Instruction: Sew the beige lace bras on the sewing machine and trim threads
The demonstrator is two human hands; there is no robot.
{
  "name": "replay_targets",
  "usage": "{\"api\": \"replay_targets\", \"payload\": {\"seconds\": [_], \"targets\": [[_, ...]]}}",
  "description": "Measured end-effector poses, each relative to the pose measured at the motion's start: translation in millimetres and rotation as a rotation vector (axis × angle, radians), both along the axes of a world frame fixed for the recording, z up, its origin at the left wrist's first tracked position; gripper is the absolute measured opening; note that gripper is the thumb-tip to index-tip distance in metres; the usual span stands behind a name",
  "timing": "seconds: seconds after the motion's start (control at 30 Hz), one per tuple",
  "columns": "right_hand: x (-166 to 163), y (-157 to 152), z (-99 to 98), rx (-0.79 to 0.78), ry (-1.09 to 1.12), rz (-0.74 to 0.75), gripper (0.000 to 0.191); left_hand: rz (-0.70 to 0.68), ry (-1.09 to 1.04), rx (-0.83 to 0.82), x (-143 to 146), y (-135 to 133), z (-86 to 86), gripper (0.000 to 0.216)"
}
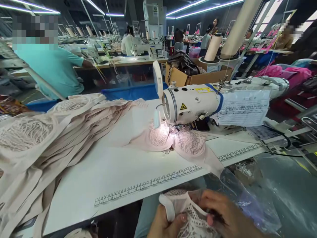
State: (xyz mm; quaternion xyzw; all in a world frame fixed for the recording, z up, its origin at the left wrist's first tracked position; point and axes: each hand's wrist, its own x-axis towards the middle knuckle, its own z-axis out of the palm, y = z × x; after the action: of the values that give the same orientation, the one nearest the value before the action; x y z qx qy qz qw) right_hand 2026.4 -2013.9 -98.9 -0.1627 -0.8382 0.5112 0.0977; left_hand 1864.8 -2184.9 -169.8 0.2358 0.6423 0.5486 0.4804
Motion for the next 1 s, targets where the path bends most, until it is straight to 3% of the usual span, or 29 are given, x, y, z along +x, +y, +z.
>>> {"api": "replay_targets", "payload": {"seconds": [0.1,0.23,0.33,0.4,0.47,0.5,0.57,0.63,0.7,0.77,0.83,0.93,1.0], "targets": [[-1,-10,-12.7,-0.075,0.056,-0.07,0.065,-0.16,0.168,0.047,8,12,1.0,0.061],[-7,-18,-21.5,-0.032,0.016,-0.23,0.053,-0.328,0.328,0.133,1,16,27.2,0.038],[-10,-21,-22.9,-0.096,-0.07,-0.252,0.049,-0.324,0.541,0.197,-16,5,41.1,0.034],[-12,-21,-19.3,-0.1,-0.115,-0.235,0.043,-0.187,0.696,0.277,-29,-4,46.0,0.034],[-16,-20,-10.5,-0.092,-0.139,-0.13,0.033,-0.07,0.812,0.344,-39,-8,52.0,0.019],[-18,-20,-4.5,-0.093,-0.142,-0.038,0.026,-0.11,0.841,0.352,-43,-7,56.2,0.017],[-23,-20,8.8,-0.088,-0.151,0.17,0.017,-0.403,0.842,0.353,-49,-1,66.4,0.021],[-27,-18,20.6,-0.045,-0.165,0.329,0.021,-0.702,0.763,0.384,-55,10,75.8,0.019],[-30,-14,28.2,0.022,-0.18,0.427,0.024,-0.776,0.636,0.459,-60,18,79.9,0.033],[-34,-9,31.4,0.05,-0.164,0.493,0.021,-0.744,0.5,0.52,-65,23,77.1,0.053],[-39,-5,30.9,0.048,-0.145,0.537,0.017,-0.774,0.451,0.51,-68,24,69.0,0.056],[-50,0,25.4,0.05,-0.168,0.518,0.011,-0.888,0.494,0.373,-69,22,56.5,0.037],[-55,2,19.7,0.045,-0.18,0.498,0.015,-0.888,0.443,0.301,-71,21,52.7,0.025]]}}
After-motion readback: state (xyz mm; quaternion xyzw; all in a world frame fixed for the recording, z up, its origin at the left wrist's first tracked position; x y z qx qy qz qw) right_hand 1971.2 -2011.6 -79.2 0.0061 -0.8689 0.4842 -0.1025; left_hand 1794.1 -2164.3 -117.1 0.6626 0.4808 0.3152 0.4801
